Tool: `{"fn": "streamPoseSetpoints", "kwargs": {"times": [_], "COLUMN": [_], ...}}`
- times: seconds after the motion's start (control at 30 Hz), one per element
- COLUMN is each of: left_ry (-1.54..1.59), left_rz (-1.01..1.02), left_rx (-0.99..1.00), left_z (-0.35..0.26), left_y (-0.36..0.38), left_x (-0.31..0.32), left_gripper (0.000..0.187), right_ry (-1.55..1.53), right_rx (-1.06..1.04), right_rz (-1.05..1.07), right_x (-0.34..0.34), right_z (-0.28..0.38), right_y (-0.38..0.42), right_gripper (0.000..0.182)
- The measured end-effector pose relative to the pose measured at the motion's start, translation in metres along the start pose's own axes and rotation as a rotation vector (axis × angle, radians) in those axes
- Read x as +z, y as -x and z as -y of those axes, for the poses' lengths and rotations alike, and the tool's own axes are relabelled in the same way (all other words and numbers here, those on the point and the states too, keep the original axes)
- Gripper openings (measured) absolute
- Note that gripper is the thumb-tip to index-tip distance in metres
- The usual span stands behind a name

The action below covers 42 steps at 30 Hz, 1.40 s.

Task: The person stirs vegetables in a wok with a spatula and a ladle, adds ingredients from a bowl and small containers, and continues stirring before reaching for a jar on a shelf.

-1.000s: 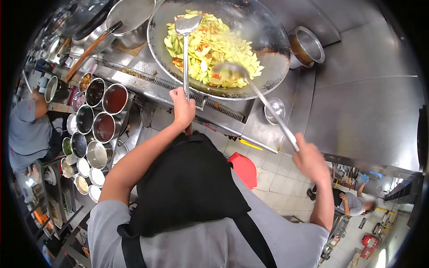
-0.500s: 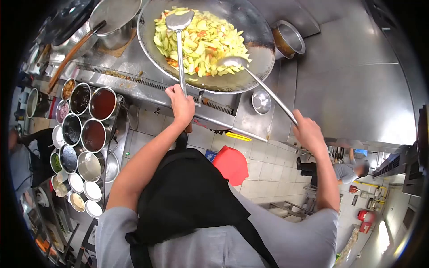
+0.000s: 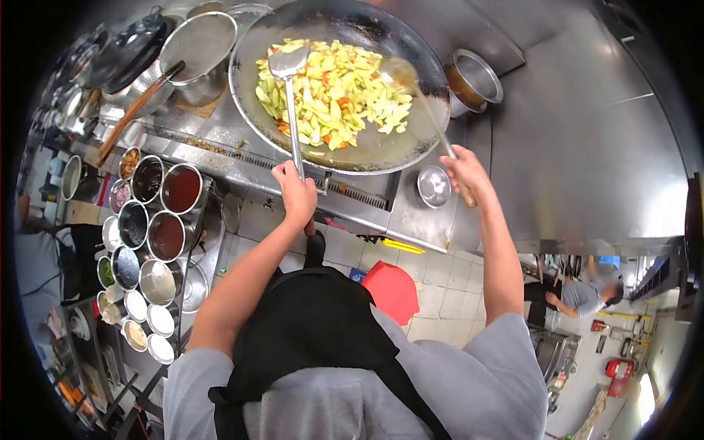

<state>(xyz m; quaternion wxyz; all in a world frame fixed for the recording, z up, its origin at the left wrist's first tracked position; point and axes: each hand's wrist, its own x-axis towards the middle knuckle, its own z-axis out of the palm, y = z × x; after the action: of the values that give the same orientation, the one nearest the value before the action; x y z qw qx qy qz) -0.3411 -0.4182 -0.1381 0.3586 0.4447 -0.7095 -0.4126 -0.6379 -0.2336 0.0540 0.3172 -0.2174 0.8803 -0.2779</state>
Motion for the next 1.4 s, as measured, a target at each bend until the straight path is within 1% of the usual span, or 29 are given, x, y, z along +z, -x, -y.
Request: {"fn": "streamPoseSetpoints", "kwargs": {"times": [0.03, 0.07, 0.17, 0.23, 0.3, 0.33, 0.4, 0.43, 0.5, 0.53, 0.57, 0.63, 0.67, 0.7, 0.73, 0.77, 0.8, 0.83, 0.9, 0.97, 1.0, 1.03, 1.07, 1.13, 1.2, 1.23, 1.27, 1.37, 1.4], "left_ry": [-0.014, -0.029, -0.050, -0.074, -0.093, -0.106, -0.129, -0.155, -0.211, -0.046, 0.046, 0.235, 0.230, 0.233, 0.237, 0.242, 0.250, 0.233, 0.204, 0.225, 0.232, 0.239, 0.173, 0.042, -0.076, -0.127, -0.024, 0.233, 0.416], "left_rz": [-0.016, -0.024, -0.010, -0.049, -0.093, -0.106, -0.133, -0.128, -0.117, -0.029, -0.039, -0.056, -0.074, -0.088, -0.102, -0.115, -0.109, -0.095, -0.056, -0.063, -0.054, -0.042, -0.012, 0.024, 0.024, -0.008, 0.105, 0.396, 0.482], "left_rx": [0.027, 0.022, -0.062, -0.071, -0.070, -0.066, -0.072, -0.118, -0.215, -0.302, -0.337, -0.391, -0.339, -0.352, -0.365, -0.381, -0.355, -0.358, -0.375, -0.341, -0.339, -0.335, -0.282, -0.195, -0.106, 0.010, -0.105, -0.424, -0.472], "left_z": [0.001, 0.002, -0.014, -0.013, -0.014, -0.014, -0.013, -0.016, -0.022, -0.018, -0.015, -0.025, -0.019, -0.018, -0.020, -0.019, -0.012, -0.014, -0.022, -0.014, -0.011, -0.006, 0.022, 0.022, -0.002, 0.010, 0.007, -0.038, -0.041], "left_y": [0.001, 0.001, 0.003, 0.006, 0.007, 0.006, 0.011, 0.015, 0.023, 0.021, 0.022, 0.022, 0.021, 0.020, 0.018, 0.018, 0.017, 0.015, 0.014, 0.013, 0.012, 0.010, 0.008, 0.003, 0.003, 0.000, -0.001, -0.011, -0.016], "left_x": [0.001, 0.001, -0.006, -0.001, 0.004, 0.006, 0.007, 0.007, 0.004, 0.004, 0.006, 0.009, 0.012, 0.013, 0.014, 0.014, 0.015, 0.011, 0.005, 0.006, 0.006, 0.004, 0.008, -0.004, -0.030, -0.037, -0.053, -0.116, -0.130], "left_gripper": [0.037, 0.037, 0.039, 0.042, 0.042, 0.042, 0.040, 0.039, 0.038, 0.030, 0.027, 0.022, 0.018, 0.018, 0.019, 0.019, 0.019, 0.020, 0.021, 0.020, 0.020, 0.021, 0.025, 0.030, 0.029, 0.032, 0.032, 0.034, 0.029], "right_ry": [-0.014, 0.026, -0.099, -0.272, -0.173, -0.194, -0.246, -0.027, 0.021, 0.056, 0.088, 0.067, 0.040, 0.014, -0.028, 0.009, 0.166, 0.343, 0.533, 0.725, 0.792, 0.847, 0.902, 0.948, 0.976, 0.945, 0.912, 0.946, 0.971], "right_rx": [0.025, -0.025, -0.071, -0.036, -0.114, -0.188, -0.136, -0.180, -0.224, -0.234, -0.241, -0.543, -0.465, -0.386, -0.370, -0.424, -0.412, -0.534, -0.495, -0.620, -0.670, -0.644, -0.616, -0.610, -0.521, -0.497, -0.471, -0.297, -0.253], "right_rz": [-0.054, -0.099, -0.101, 0.071, 0.253, 0.260, 0.381, 0.353, 0.279, 0.225, 0.167, -0.069, -0.031, 0.002, 0.124, 0.067, 0.001, -0.102, 0.032, -0.007, -0.015, -0.014, -0.014, -0.050, -0.071, -0.075, -0.081, -0.074, -0.066], "right_x": [-0.009, -0.014, 0.031, 0.083, 0.109, 0.100, 0.042, 0.015, -0.017, -0.022, -0.024, 0.021, 0.036, 0.052, 0.080, 0.109, 0.136, 0.157, 0.161, 0.153, 0.141, 0.124, 0.104, 0.062, 0.024, 0.012, 0.004, 0.000, 0.008], "right_z": [0.001, 0.003, -0.030, -0.019, 0.000, 0.000, -0.021, -0.020, -0.019, -0.012, -0.005, -0.023, 0.000, 0.024, 0.033, 0.049, 0.070, 0.081, 0.096, 0.070, 0.053, 0.042, 0.035, 0.027, 0.037, 0.033, 0.030, 0.035, 0.033], "right_y": [-0.002, -0.015, -0.116, -0.145, -0.120, -0.098, -0.089, -0.087, -0.090, -0.102, -0.117, -0.230, -0.233, -0.235, -0.259, -0.258, -0.244, -0.222, -0.179, -0.155, -0.149, -0.138, -0.124, -0.075, -0.023, 0.001, 0.027, 0.097, 0.109], "right_gripper": [0.020, 0.017, 0.014, 0.025, 0.023, 0.022, 0.028, 0.039, 0.045, 0.044, 0.043, 0.040, 0.038, 0.036, 0.037, 0.037, 0.041, 0.041, 0.042, 0.035, 0.034, 0.031, 0.028, 0.027, 0.028, 0.032, 0.036, 0.038, 0.039]}}
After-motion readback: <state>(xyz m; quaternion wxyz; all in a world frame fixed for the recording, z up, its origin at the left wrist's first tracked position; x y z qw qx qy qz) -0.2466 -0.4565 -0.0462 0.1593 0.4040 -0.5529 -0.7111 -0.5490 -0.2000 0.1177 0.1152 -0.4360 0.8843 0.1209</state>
